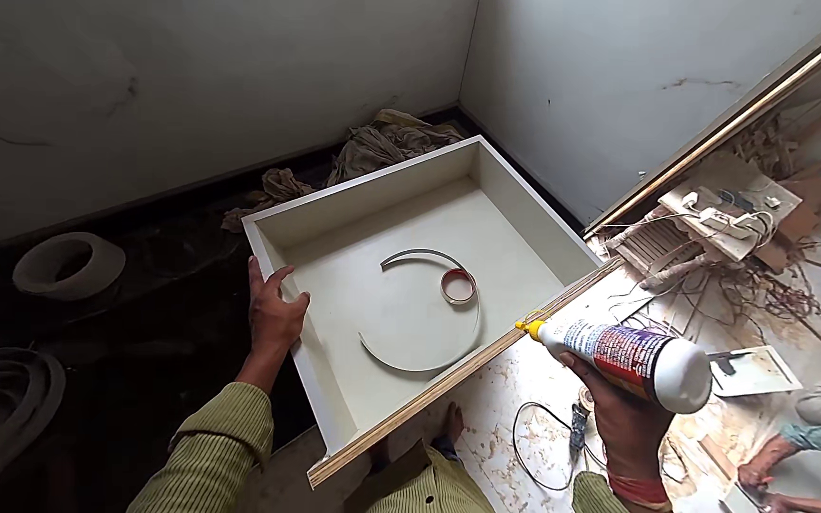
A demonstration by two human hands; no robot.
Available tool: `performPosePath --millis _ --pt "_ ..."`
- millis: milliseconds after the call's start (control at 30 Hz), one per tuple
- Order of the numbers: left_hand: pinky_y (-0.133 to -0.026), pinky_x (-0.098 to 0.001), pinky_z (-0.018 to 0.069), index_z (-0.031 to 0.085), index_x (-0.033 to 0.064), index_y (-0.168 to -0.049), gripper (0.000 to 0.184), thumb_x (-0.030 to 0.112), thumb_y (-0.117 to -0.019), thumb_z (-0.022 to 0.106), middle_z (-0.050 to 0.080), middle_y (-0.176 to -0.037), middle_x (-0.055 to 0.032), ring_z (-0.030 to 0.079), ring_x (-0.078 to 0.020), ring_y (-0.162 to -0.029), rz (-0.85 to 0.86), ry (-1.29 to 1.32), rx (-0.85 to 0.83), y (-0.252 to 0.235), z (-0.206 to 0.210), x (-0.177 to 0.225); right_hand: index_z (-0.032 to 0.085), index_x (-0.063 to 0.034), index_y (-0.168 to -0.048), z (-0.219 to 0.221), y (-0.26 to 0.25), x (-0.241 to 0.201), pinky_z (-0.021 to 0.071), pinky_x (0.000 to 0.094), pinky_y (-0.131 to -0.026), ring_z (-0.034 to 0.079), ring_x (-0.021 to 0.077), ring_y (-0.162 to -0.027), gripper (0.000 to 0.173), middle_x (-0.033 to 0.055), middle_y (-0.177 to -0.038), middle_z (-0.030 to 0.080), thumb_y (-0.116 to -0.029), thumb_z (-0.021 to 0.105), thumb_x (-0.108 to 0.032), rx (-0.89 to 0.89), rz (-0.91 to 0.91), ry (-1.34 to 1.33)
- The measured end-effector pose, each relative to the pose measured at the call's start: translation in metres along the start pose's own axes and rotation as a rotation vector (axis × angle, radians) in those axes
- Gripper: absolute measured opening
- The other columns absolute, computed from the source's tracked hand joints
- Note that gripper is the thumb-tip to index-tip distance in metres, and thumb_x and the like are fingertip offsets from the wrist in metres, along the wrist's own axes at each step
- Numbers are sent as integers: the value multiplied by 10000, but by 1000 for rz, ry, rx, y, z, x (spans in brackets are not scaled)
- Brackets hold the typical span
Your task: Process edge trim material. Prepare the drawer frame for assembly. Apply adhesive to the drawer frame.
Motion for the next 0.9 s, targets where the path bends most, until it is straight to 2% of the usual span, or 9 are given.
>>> performPosePath --millis 167,267,467,600,900 --pt "-1137 -639 338 623 103 -1366 489 76 -897 759 73 -1718 -175 279 -401 -1519 -20 10 -17 0 -2 1 554 26 -1260 7 15 -10 613 406 -968 714 213 -1071 881 105 -1118 720 -528 1016 -140 -26 21 -22" --pt "-1133 -634 349 627 100 -1357 479 74 -897 756 67 -1718 -175 295 -397 -1511 -12 25 -18 0 -1 -3 552 22 -1255 13 27 -18 615 383 -961 717 194 -1061 869 89 -1108 723 -526 1005 -110 -36 25 -37" --pt "-1092 -608 396 631 114 -1349 478 85 -889 755 51 -1721 -166 358 -393 -1470 2 44 -20 -2 0 -9 556 32 -1244 21 49 -28 620 395 -957 721 209 -1055 848 99 -1102 727 -529 1000 -70 -56 26 -52" --pt "-1131 -597 378 636 110 -1341 473 89 -883 755 56 -1724 -155 303 -366 -1517 8 69 -16 -2 -1 -12 536 35 -1260 25 65 -36 613 376 -973 714 185 -1068 871 83 -1118 721 -531 1000 -75 -65 54 -58" --pt "-1132 -566 394 645 109 -1321 456 80 -876 741 50 -1723 -162 299 -348 -1522 8 108 -21 -3 -1 -15 540 39 -1255 36 98 -53 614 366 -970 718 176 -1057 860 77 -1112 725 -540 1001 -85 -106 57 -28"
Point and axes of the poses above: each hand's wrist, its own y-axis away from the middle knuckle, its own z-axis out of the palm, x = y × z, the point moved 1 cm from there along -y, towards the middle knuckle
